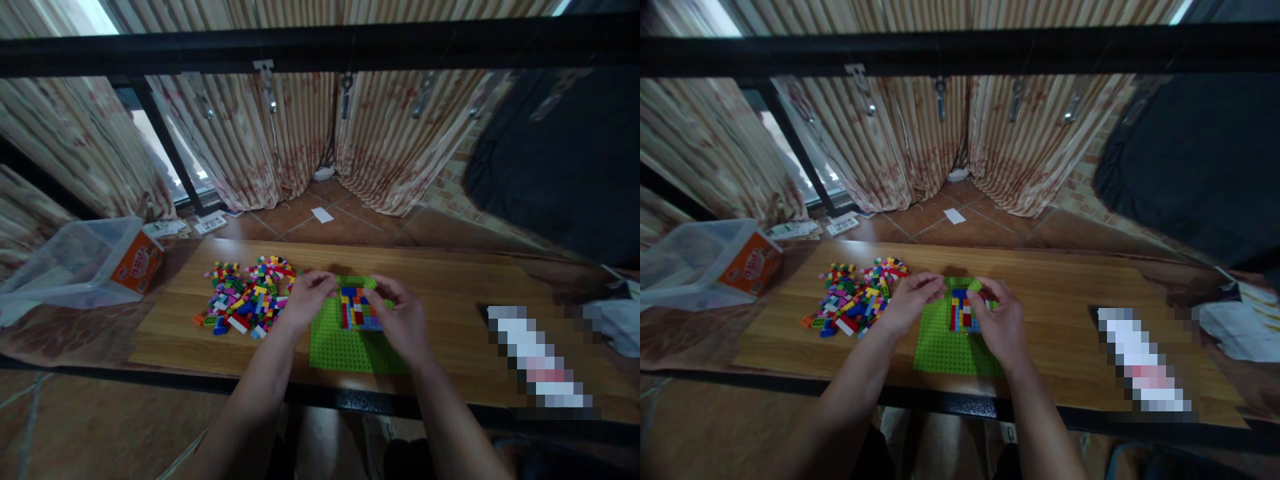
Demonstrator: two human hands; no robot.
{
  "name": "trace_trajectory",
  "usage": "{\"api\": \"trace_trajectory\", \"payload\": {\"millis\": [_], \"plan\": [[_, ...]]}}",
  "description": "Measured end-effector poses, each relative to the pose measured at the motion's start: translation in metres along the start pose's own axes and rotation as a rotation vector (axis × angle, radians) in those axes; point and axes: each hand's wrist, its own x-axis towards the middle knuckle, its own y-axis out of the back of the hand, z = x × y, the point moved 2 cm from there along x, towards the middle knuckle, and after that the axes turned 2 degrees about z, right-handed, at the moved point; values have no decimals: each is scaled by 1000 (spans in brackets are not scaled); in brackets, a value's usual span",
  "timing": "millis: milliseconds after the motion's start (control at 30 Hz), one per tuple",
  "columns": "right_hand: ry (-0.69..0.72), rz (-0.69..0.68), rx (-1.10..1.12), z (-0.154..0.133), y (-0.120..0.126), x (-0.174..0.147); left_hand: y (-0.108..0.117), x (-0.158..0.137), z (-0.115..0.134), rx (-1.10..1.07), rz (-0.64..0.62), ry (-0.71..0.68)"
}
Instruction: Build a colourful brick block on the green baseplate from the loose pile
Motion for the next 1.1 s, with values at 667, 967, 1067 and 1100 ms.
{"api": "trace_trajectory", "payload": {"millis": [667, 967, 1067, 1100], "plan": [[-58, 28, -7, 8, -7, -4, 94, -7, 19, 1368, 165, -77], [-42, 6, -96, 8, -6, -6, 92, -9, 26, 1338, 328, -140], [-27, 11, -115, 4, -5, -5, 117, -13, 34, 1356, 487, -84], [-27, 22, -117, 3, -5, -5, 125, -15, 34, 1364, 515, -72]]}}
